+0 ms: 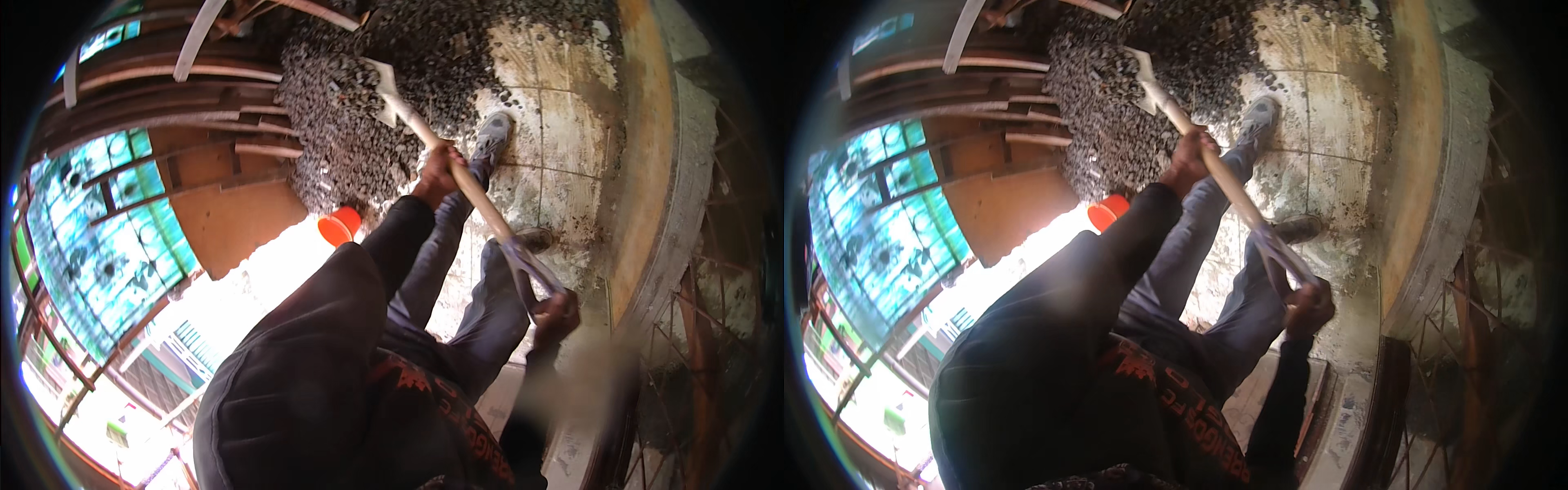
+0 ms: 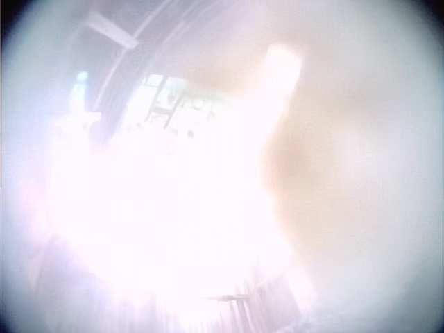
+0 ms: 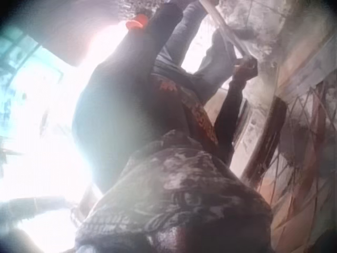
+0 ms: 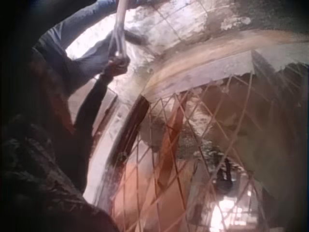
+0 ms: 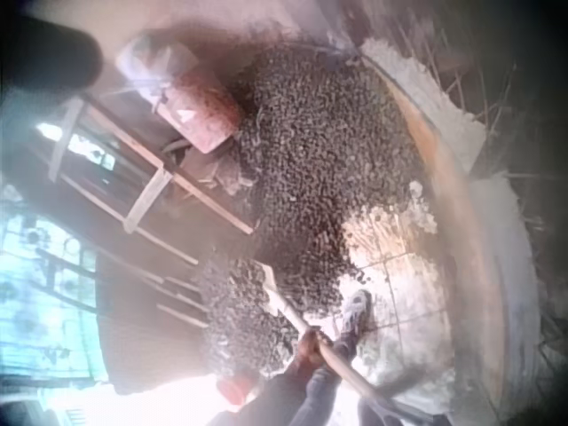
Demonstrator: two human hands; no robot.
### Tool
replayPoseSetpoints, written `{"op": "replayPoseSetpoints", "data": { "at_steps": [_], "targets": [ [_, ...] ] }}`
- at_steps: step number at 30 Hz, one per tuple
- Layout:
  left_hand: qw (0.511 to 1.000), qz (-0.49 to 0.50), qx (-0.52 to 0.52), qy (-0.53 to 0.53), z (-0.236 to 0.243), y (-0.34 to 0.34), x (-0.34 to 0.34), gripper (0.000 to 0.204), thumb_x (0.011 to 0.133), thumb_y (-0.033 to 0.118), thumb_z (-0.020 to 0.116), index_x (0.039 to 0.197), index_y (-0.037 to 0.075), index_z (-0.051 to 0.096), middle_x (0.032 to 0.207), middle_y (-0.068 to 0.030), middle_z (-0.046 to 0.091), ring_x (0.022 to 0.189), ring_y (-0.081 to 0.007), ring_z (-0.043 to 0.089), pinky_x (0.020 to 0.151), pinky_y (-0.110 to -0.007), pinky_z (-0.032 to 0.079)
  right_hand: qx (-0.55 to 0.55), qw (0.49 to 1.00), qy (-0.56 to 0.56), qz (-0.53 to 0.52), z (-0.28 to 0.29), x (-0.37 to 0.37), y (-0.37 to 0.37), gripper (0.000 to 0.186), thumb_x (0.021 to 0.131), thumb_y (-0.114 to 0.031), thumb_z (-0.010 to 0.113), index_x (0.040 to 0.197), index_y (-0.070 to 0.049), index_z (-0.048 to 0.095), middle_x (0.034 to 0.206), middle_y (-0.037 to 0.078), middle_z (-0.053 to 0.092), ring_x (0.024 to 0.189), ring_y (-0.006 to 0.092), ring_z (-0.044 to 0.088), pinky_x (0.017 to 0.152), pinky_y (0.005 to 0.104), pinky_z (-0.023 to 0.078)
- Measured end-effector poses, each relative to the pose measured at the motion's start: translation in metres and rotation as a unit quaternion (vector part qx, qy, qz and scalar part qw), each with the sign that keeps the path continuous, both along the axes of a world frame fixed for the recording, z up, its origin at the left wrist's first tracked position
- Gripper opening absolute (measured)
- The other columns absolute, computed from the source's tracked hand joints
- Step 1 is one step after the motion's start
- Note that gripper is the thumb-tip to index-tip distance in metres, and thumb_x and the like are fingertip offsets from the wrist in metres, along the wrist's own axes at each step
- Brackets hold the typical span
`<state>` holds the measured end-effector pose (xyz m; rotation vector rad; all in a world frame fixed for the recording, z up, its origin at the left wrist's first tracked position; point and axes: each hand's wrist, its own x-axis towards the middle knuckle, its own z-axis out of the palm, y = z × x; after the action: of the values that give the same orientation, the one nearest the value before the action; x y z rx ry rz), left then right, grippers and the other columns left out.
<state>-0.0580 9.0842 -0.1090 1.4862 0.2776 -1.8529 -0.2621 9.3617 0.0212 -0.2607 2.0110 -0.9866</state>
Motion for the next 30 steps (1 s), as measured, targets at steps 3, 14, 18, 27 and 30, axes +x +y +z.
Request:
{"op": "replayPoseSetpoints", "data": {
  "at_steps": [3, 14, 18, 27, 30],
  "targets": [
    [0.998, 0.031, -0.027, 0.048, 0.005, -0.004, 0.102, 0.016, 0.08, 0.014, 0.051, 0.067, 0.01, 0.043, 0.054, 0.0008, 0.04, 0.047, -0.0134, 0.042, 0.048, -0.027, 0.044, -0.076, 0.971, 0.092, 0.205, 0.014, 0.055, -0.006, 0.031, 0.075, -0.035, 0.063, 0.073, -0.006, 0.054, 0.063, 0.009, 0.054, 0.054, 0.0242, 0.053, 0.051, 0.0361, 0.042],
    [0.996, 0.035, -0.061, 0.061, 0.036, 0.04, 0.03, 0.014, 0.085, 0.017, 0.051, 0.077, 0.006, 0.046, 0.059, -0.0029, 0.046, 0.051, -0.0161, 0.046, 0.048, -0.028, 0.044, 0.03, 0.937, 0.305, 0.165, 0.045, 0.026, 0.062, 0.031, 0.087, -0.031, 0.049, 0.087, -0.002, 0.059, 0.076, 0.01, 0.058, 0.067, 0.0262, 0.057, 0.06, 0.0367, 0.046],
    [0.988, -0.071, 0.131, 0.032, 0.01, 0.081, -0.114, 0.012, 0.083, 0.014, 0.054, 0.075, 0.01, 0.045, 0.059, -0.0004, 0.042, 0.047, -0.0128, 0.043, 0.042, -0.026, 0.042, 0.167, 0.97, 0.174, 0.008, 0.075, -0.049, 0.049, 0.035, 0.092, -0.033, 0.044, 0.087, -0.002, 0.06, 0.078, 0.01, 0.059, 0.07, 0.0252, 0.057, 0.063, 0.0362, 0.046],
    [0.951, -0.188, 0.216, 0.119, -0.046, 0.094, -0.272, 0.013, 0.086, 0.019, 0.052, 0.087, 0.006, 0.049, 0.07, -0.0084, 0.051, 0.061, -0.0209, 0.053, 0.056, -0.035, 0.047, 0.153, 0.953, 0.262, -0.016, 0.018, -0.15, -0.038, 0.033, 0.092, -0.03, 0.044, 0.092, -0.001, 0.06, 0.08, 0.01, 0.059, 0.075, 0.0232, 0.058, 0.066, 0.035, 0.044],
    [0.942, -0.279, -0.177, 0.062, -0.104, 0.037, -0.212, 0.016, 0.087, 0.019, 0.049, 0.083, 0.004, 0.046, 0.068, -0.009, 0.049, 0.059, -0.0222, 0.052, 0.053, -0.037, 0.045, 0.155, 0.935, 0.312, 0.065, -0.013, -0.166, -0.058, 0.033, 0.092, -0.03, 0.044, 0.094, -0.001, 0.06, 0.081, 0.01, 0.059, 0.077, 0.0226, 0.058, 0.067, 0.0346, 0.044]
  ]
}}
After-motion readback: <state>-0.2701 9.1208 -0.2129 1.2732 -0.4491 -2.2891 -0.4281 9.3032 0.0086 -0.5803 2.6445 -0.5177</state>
